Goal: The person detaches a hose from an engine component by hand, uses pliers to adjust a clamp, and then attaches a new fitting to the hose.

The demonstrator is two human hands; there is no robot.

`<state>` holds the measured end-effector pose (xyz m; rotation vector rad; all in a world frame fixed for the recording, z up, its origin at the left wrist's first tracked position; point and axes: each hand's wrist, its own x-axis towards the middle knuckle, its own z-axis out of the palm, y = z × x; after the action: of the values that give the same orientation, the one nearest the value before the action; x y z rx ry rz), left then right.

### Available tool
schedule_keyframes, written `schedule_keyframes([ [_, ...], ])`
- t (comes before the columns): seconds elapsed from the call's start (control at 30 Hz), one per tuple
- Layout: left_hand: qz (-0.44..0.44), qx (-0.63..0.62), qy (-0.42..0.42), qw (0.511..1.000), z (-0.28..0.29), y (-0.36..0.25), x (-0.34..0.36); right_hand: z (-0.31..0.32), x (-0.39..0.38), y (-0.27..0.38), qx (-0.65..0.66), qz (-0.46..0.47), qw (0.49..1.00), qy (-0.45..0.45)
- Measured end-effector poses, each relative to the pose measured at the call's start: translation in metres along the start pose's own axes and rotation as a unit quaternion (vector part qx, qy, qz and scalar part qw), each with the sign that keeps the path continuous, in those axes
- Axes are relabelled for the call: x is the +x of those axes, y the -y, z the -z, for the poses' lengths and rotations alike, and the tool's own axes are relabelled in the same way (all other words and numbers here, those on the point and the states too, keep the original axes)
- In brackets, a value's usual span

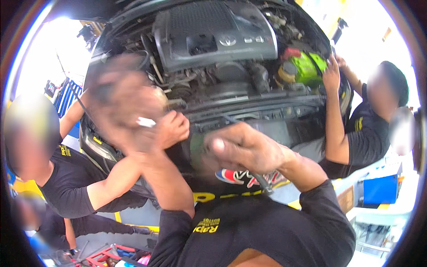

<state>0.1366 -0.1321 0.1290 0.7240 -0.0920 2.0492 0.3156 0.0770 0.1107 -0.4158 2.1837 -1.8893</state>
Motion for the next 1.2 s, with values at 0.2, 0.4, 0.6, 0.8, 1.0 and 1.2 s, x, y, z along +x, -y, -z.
schedule_keyframes([
  [0.2,0.037,0.443,-0.037,0.895,-0.024,0.019,-0.026,0.083,-0.061,-0.022,0.19,0.162,0.952,-0.174],
  [0.4,0.102,0.826,-0.08,0.548,0.054,0.128,-0.029,0.122,-0.019,-0.01,0.163,0.184,0.915,-0.319],
  [0.6,0.102,0.852,-0.036,0.512,0.107,0.147,-0.046,0.158,0.055,-0.054,0.191,0.176,0.917,-0.304],
  [0.8,0.168,0.845,-0.073,0.502,0.101,0.121,-0.033,0.143,0.095,-0.086,0.244,0.139,0.929,-0.241],
  [1.0,0.244,0.888,-0.101,0.377,0.095,0.096,0.027,0.138,0.086,-0.116,0.306,0.075,0.915,-0.253],
  [1.2,0.242,0.866,-0.072,0.432,0.143,0.084,0.056,0.15,0.1,-0.142,0.293,0.055,0.913,-0.28],
])
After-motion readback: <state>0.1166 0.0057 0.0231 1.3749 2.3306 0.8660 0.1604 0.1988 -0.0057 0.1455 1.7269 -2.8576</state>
